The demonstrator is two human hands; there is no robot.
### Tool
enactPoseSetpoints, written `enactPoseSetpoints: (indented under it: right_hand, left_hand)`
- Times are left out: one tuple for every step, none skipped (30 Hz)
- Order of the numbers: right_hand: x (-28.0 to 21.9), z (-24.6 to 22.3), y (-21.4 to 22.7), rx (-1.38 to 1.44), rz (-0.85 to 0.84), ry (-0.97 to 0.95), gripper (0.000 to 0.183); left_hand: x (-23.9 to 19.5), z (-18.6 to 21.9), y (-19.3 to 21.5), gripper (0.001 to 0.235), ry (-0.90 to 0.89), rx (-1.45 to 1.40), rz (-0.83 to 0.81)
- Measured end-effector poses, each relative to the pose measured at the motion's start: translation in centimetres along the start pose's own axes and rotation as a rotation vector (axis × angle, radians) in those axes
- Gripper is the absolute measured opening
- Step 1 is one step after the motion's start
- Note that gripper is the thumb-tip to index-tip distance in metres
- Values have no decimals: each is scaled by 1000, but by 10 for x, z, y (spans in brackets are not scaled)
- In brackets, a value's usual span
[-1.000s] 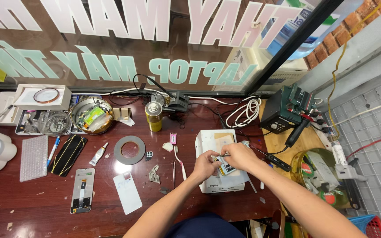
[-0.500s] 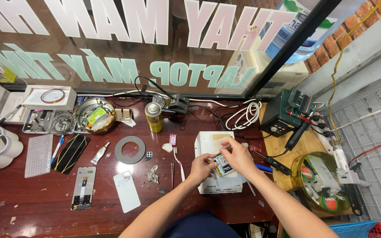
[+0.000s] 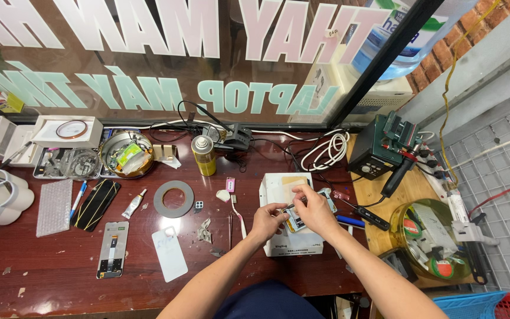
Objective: The person works on a disassembled smartphone at a cluttered repair bench. They use a metal prying tool to separate internal components, then handle a small camera module and reposition it within the phone chassis.
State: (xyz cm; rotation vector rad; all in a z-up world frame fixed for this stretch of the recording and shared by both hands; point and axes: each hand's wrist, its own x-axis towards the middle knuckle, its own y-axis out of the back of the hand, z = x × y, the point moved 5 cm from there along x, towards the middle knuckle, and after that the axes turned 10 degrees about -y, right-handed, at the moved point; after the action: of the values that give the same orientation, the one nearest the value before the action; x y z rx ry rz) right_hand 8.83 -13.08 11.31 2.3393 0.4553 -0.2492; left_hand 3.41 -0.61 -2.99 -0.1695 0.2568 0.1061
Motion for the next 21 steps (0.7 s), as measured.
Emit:
enactPoseSetpoints:
  right_hand:
    - [0,-4,1,-33,15,71,27]
    - [-1,-7,3,-66,30,141,27]
    - [-2,-11,4,-98,45,213,28]
    - [-2,-13,4,-104,29,237,27]
    - [-2,-15,4,-110,14,259,26]
    - [-3,-17,4,-116,-2,281,25]
    - [-3,-21,4,-119,-14,304,22]
    - [-4,-25,4,-123,-26,327,20]
    - [-5,-29,4,-125,-38,350,18]
    - [-3,-30,1,-226,-39,301,20]
    - [-2,-31,-1,-328,-40,250,22]
    - [-2,-31,-3,-430,-40,198,25]
    - [-2,-35,-4,-430,-29,219,22]
    - [-2,-38,-6,-430,-19,239,19]
    - [-3,-40,-8,-430,-10,259,17]
    - [-5,-43,-9,-417,-22,332,18]
    - [-6,-46,-10,-404,-33,406,21]
    - [-8,-48,-10,-390,-45,480,25]
    - [-8,-47,-10,-397,-50,496,25]
    - [-7,-47,-9,-405,-55,511,26]
    - [-8,-47,-9,-412,-61,529,27]
  left_hand:
    - [0,1,0,34,8,8,1]
    - [0,2,0,34,16,16,2]
    - [-1,4,0,34,9,14,2]
    - [-1,5,1,34,2,13,1]
    - [-1,6,0,34,-3,12,-1]
    - [-2,7,0,33,-6,16,-1]
    - [-2,8,0,33,-9,21,-3]
    - [-2,9,0,33,-12,26,-5]
    - [-3,10,0,32,-13,43,-5]
    - [-3,11,1,31,-14,61,-5]
    - [-3,12,0,30,-15,77,-6]
    - [-3,13,0,30,-15,86,3]
    - [-4,14,0,30,-14,94,15]
    - [-4,15,0,29,-13,102,27]
    - [-5,16,1,29,-26,109,28]
    - [-6,17,1,28,-39,116,30]
    - [-7,18,1,27,-52,123,31]
    - [-8,18,1,26,-44,115,36]
    - [-8,18,0,25,-38,105,40]
    - [-8,18,0,25,-32,95,44]
    - [-8,19,-1,24,-35,76,56]
